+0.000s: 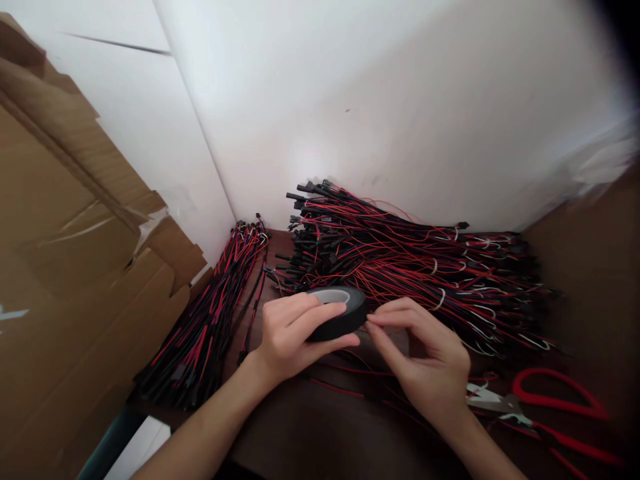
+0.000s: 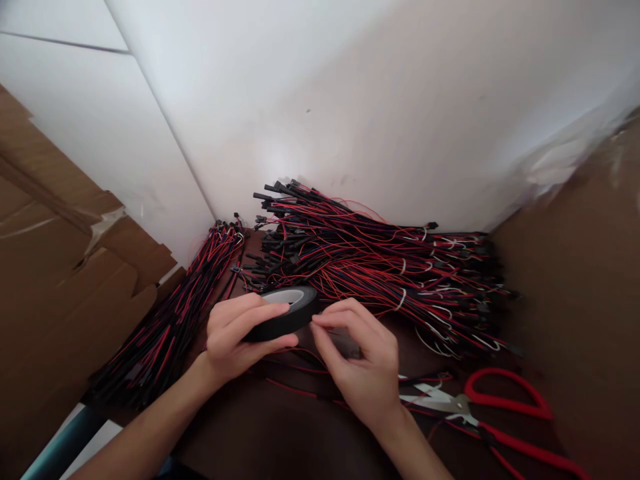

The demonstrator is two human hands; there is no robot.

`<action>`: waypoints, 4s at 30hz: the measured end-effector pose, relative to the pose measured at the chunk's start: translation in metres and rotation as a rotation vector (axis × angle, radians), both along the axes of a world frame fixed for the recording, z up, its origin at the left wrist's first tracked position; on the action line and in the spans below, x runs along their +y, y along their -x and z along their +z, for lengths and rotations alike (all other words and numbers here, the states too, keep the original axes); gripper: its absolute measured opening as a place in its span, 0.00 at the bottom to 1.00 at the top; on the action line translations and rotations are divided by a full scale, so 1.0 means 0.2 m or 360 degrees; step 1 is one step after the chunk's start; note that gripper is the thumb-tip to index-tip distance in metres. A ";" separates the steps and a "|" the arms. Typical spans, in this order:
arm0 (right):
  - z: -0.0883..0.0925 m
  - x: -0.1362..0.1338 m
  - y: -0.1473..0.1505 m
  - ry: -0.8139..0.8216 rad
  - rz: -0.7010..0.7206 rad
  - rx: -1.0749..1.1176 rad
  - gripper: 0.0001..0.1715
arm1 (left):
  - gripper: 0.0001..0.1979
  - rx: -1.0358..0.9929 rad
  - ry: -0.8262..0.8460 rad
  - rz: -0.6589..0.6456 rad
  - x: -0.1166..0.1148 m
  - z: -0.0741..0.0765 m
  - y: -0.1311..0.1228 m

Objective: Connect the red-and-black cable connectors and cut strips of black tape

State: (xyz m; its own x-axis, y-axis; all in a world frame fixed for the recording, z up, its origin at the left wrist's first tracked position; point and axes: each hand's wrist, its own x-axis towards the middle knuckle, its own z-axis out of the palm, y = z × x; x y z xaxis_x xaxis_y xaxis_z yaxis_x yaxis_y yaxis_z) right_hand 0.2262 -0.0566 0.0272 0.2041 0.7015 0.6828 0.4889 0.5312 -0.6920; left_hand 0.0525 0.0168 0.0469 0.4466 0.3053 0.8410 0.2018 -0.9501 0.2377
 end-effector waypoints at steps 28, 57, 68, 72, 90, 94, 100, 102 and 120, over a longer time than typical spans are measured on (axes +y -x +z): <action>-0.05 0.03 -0.01 0.0642 -0.0066 0.0623 0.12 | 0.14 0.0082 -0.0220 -0.0052 0.01 -0.01 -0.04; -0.02 0.00 0.02 0.0422 0.0358 0.0433 0.10 | 0.26 -0.1473 0.2826 -0.0764 0.11 0.03 -0.03; -0.05 0.07 0.01 0.1036 0.0414 0.1458 0.23 | 0.26 -0.0548 0.1934 -0.1024 0.04 0.04 -0.01; -0.05 0.07 0.02 0.1170 0.0647 0.1648 0.21 | 0.39 -0.0335 0.1698 -0.0945 0.05 0.00 -0.01; 0.01 0.05 0.01 0.1279 0.0712 0.1206 0.19 | 0.60 -0.0123 0.0709 -0.0583 0.00 -0.05 -0.03; 0.00 0.04 -0.04 0.0962 0.0391 0.0838 0.21 | 0.53 -0.0033 0.0084 -0.0323 0.02 -0.05 -0.03; -0.02 -0.02 -0.06 0.0678 0.0742 0.0774 0.28 | 0.28 0.0120 -0.0367 0.0046 0.01 -0.06 -0.03; 0.00 -0.03 -0.05 0.0726 0.0798 0.0754 0.24 | 0.23 0.0180 -0.0412 0.0049 0.01 -0.07 -0.03; 0.04 0.01 -0.03 0.0642 0.0992 0.1501 0.15 | 0.15 -0.0271 0.1282 -0.0501 0.01 -0.01 0.01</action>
State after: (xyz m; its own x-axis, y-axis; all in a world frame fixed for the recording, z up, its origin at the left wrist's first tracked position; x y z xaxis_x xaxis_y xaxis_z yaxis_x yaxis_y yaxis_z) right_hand 0.2313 -0.0553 0.0348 0.0549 0.9864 0.1551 -0.5642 0.1588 -0.8102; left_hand 0.0513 0.0196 0.0455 0.4979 0.7182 0.4861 -0.1404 -0.4863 0.8624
